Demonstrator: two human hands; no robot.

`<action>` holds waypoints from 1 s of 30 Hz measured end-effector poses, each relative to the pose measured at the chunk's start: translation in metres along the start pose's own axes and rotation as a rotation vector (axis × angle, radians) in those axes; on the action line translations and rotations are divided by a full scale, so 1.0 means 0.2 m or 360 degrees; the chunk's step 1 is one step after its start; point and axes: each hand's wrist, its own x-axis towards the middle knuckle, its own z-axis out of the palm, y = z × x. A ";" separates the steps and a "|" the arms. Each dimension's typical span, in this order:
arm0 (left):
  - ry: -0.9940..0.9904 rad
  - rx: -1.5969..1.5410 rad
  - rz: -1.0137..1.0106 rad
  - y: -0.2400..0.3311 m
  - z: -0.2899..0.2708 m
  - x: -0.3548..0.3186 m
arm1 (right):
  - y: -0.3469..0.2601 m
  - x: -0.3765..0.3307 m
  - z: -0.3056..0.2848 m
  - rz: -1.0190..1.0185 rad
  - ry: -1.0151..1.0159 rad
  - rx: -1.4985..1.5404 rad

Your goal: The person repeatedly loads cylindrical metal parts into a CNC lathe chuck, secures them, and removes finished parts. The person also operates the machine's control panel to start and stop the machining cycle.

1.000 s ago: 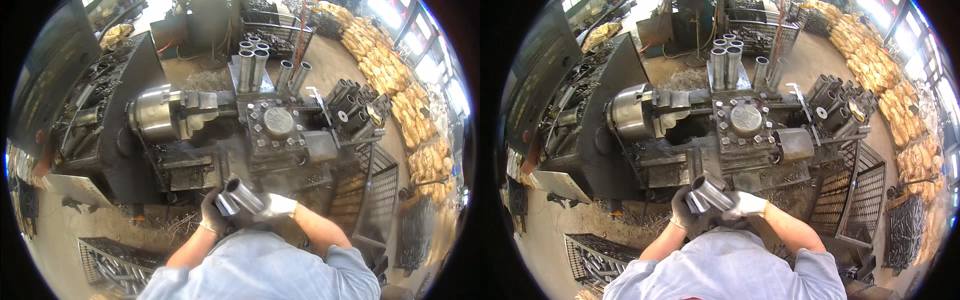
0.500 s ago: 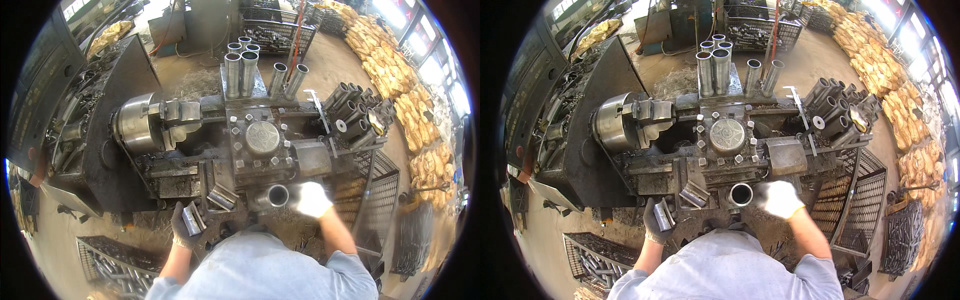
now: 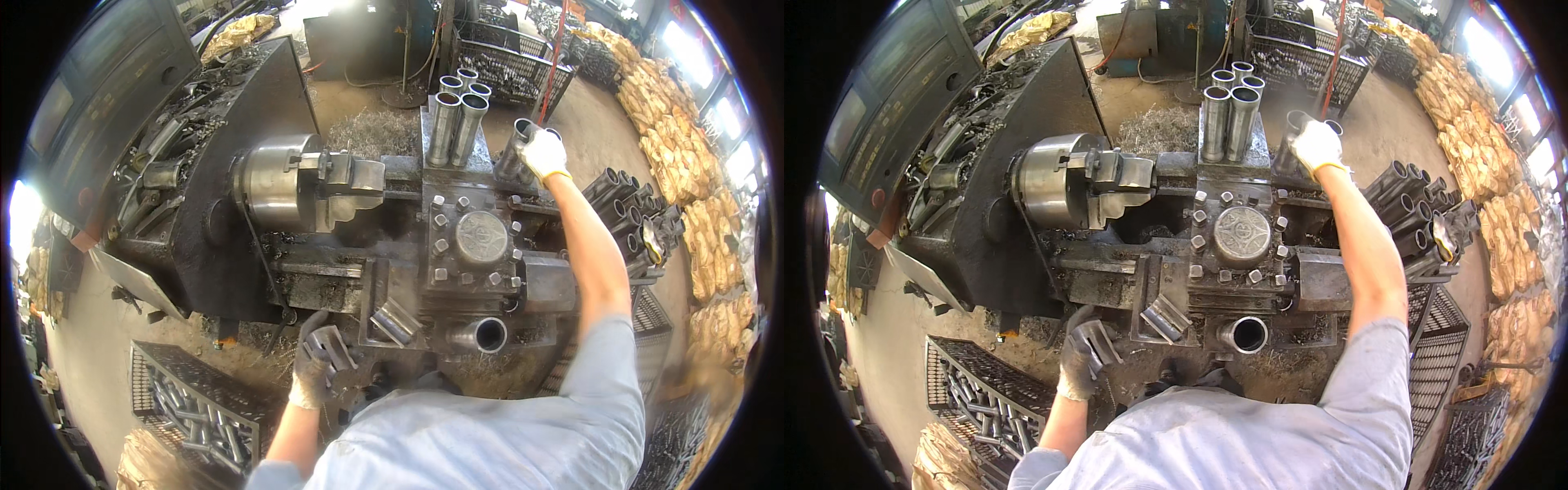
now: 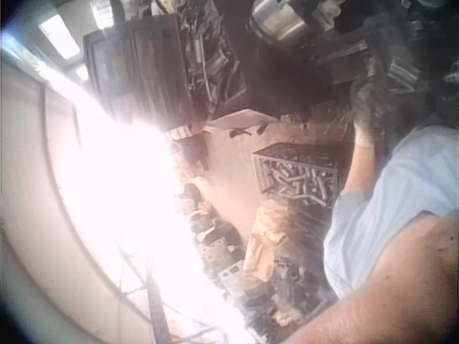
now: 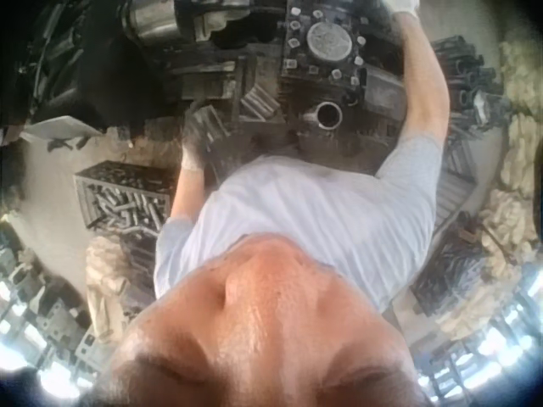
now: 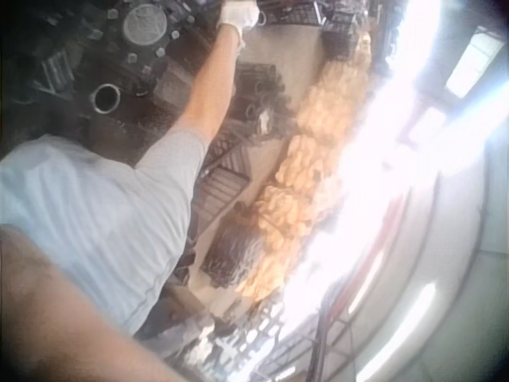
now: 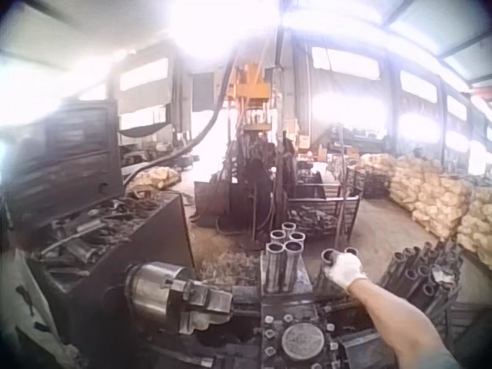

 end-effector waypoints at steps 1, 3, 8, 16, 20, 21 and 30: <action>-0.0066 0.0087 0.0049 0.06 -0.01 0.02 | -0.09 -0.04 -0.17 -0.0082 0.0049 -0.0077; -0.0226 0.0105 0.0153 0.19 0.04 0.12 | -0.31 -0.18 -0.53 -0.0334 0.0124 -0.0190; -0.0239 0.0916 0.1157 0.48 0.36 0.39 | -1.02 -0.70 -1.09 -0.1356 0.0395 0.0030; -0.0140 0.0223 -0.0058 0.22 -0.04 0.39 | -1.27 -1.65 -0.13 -0.0530 -0.0239 0.0421; -0.0198 -0.1012 -0.0591 -0.04 -0.28 0.39 | -1.14 -1.81 0.21 -0.0456 -0.0676 0.0057; -0.0170 -0.0988 -0.0580 -0.07 -0.31 0.40 | -1.11 -1.78 0.20 -0.0532 -0.0617 0.0255; -0.0385 -0.0873 -0.0148 0.09 0.08 0.32 | -1.47 -1.44 -0.23 0.0317 -0.1444 0.1420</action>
